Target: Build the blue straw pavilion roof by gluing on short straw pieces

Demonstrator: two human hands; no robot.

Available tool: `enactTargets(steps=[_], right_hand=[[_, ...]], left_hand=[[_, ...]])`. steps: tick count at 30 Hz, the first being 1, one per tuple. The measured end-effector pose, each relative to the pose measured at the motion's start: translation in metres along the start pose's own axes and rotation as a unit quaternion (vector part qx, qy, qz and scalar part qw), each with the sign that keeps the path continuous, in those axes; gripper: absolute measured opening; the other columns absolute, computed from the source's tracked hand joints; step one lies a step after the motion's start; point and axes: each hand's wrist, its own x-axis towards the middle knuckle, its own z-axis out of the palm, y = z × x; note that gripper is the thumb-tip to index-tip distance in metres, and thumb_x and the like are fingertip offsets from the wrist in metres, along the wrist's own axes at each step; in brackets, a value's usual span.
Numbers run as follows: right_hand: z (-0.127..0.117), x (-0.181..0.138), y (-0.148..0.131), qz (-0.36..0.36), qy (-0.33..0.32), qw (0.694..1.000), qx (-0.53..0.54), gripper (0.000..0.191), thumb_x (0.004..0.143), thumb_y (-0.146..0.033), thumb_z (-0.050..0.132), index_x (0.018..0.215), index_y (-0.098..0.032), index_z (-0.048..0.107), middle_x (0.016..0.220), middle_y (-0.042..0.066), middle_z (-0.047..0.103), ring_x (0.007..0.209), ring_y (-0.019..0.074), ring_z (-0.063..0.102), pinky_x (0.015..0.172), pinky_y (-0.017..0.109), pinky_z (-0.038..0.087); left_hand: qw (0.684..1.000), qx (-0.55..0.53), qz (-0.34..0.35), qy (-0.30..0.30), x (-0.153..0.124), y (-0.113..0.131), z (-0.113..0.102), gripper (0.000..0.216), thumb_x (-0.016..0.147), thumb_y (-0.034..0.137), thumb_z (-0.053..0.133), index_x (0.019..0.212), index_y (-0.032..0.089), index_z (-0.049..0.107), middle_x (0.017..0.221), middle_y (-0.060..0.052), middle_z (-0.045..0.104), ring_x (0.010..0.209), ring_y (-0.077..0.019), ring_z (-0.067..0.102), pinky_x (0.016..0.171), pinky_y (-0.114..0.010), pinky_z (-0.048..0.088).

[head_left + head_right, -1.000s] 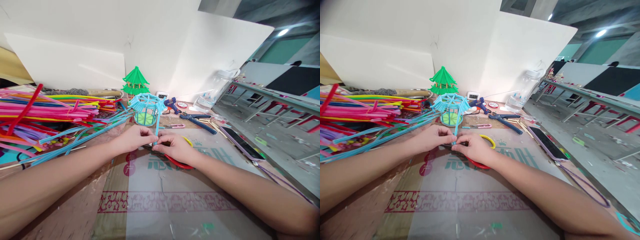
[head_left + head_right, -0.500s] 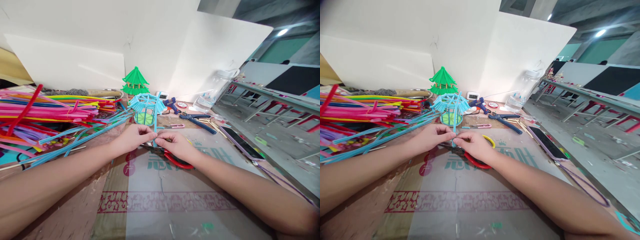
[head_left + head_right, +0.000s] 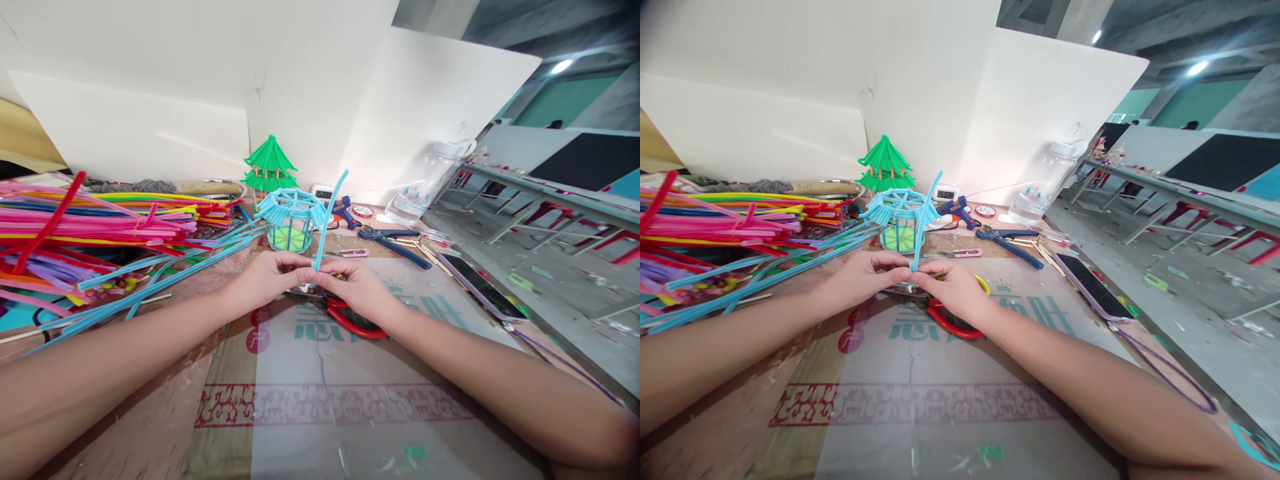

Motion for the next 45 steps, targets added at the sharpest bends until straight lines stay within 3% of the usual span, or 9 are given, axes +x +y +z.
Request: enactTargets(steps=[7, 16, 20, 24, 27, 32, 35, 40, 45], right_hand=[[0.0, -0.001, -0.001, 0.002, 0.007, 1.0, -0.015, 0.031, 0.086, -0.045, 0.06, 0.071, -0.017, 0.066, 0.074, 0.001, 0.063, 0.071, 0.0142, 0.056, 0.07, 0.027, 0.044], [-0.003, -0.002, 0.0, -0.058, -0.002, 0.992, -0.116, 0.016, 0.089, -0.03, 0.057, 0.086, -0.019, 0.067, 0.09, 0.003, 0.068, 0.085, 0.0159, 0.062, 0.081, 0.029, 0.046], [-0.028, -0.008, -0.017, -0.056, -0.075, 0.962, -0.256, 0.025, 0.088, -0.033, 0.059, 0.109, -0.021, 0.064, 0.108, 0.005, 0.068, 0.098, 0.02, 0.062, 0.087, 0.034, 0.045], [-0.052, -0.014, -0.033, -0.024, -0.138, 0.919, -0.368, 0.025, 0.088, -0.033, 0.057, 0.11, -0.025, 0.065, 0.109, 0.004, 0.068, 0.097, 0.0218, 0.062, 0.082, 0.032, 0.045], [-0.06, -0.016, -0.038, 0.011, -0.181, 0.894, -0.41, 0.023, 0.087, -0.029, 0.057, 0.108, -0.027, 0.066, 0.103, 0.003, 0.069, 0.09, 0.0221, 0.064, 0.073, 0.03, 0.045], [-0.063, -0.017, -0.036, -0.01, -0.221, 0.877, -0.427, 0.033, 0.083, -0.027, 0.063, 0.116, -0.026, 0.063, 0.107, 0.006, 0.068, 0.097, 0.0244, 0.062, 0.082, 0.032, 0.044], [-0.056, -0.015, -0.034, -0.01, -0.189, 0.891, -0.412, 0.027, 0.085, -0.031, 0.061, 0.11, -0.025, 0.065, 0.102, 0.005, 0.069, 0.091, 0.0228, 0.063, 0.077, 0.031, 0.044], [-0.033, -0.01, -0.028, -0.05, -0.056, 0.961, -0.265, 0.024, 0.093, -0.035, 0.051, 0.096, -0.022, 0.07, 0.094, 0.003, 0.072, 0.085, 0.0174, 0.064, 0.076, 0.028, 0.044], [-0.014, -0.005, -0.014, -0.01, -0.03, 0.995, -0.096, 0.025, 0.09, -0.035, 0.054, 0.089, -0.018, 0.073, 0.084, 0.002, 0.071, 0.079, 0.017, 0.062, 0.072, 0.028, 0.044]], left_hand=[[0.999, 0.014, 0.042, 0.019, -0.001, 0.004, 0.001, 0.02, 0.078, 0.035, 0.067, 0.082, 0.017, 0.075, 0.088, -0.005, 0.071, 0.083, -0.0164, 0.063, 0.074, -0.025, 0.047], [0.999, -0.005, 0.023, 0.029, -0.002, 0.004, 0.0, 0.024, 0.082, 0.038, 0.062, 0.081, 0.015, 0.071, 0.08, -0.002, 0.069, 0.075, -0.014, 0.06, 0.069, -0.024, 0.045], [0.997, -0.071, -0.019, 0.034, -0.001, 0.004, -0.002, 0.029, 0.083, 0.042, 0.06, 0.085, 0.015, 0.067, 0.081, -0.001, 0.068, 0.073, -0.0141, 0.063, 0.068, -0.024, 0.047], [0.988, -0.134, -0.068, 0.026, 0.0, 0.006, -0.002, 0.035, 0.077, 0.048, 0.066, 0.086, 0.014, 0.064, 0.084, -0.004, 0.07, 0.067, -0.0143, 0.066, 0.062, -0.024, 0.051], [0.986, -0.148, -0.072, 0.035, 0.002, 0.007, -0.003, 0.04, 0.073, 0.051, 0.07, 0.085, 0.013, 0.064, 0.09, -0.006, 0.072, 0.065, -0.0132, 0.066, 0.062, -0.025, 0.052], [0.978, -0.183, -0.087, 0.038, 0.004, 0.007, -0.004, 0.043, 0.068, 0.05, 0.075, 0.086, 0.014, 0.062, 0.091, -0.007, 0.073, 0.068, -0.0148, 0.067, 0.064, -0.027, 0.053], [0.983, -0.166, -0.07, 0.033, 0.003, 0.006, -0.005, 0.04, 0.07, 0.049, 0.073, 0.085, 0.014, 0.064, 0.088, -0.006, 0.073, 0.07, -0.0147, 0.066, 0.066, -0.026, 0.051], [0.995, -0.086, -0.045, 0.032, -0.001, 0.008, -0.003, 0.035, 0.074, 0.048, 0.07, 0.082, 0.014, 0.071, 0.081, -0.004, 0.073, 0.069, -0.0142, 0.062, 0.065, -0.025, 0.047], [0.989, -0.13, -0.066, 0.019, -0.004, 0.01, 0.003, 0.034, 0.072, 0.045, 0.072, 0.088, 0.015, 0.074, 0.088, -0.006, 0.074, 0.078, -0.0176, 0.066, 0.073, -0.028, 0.049]])
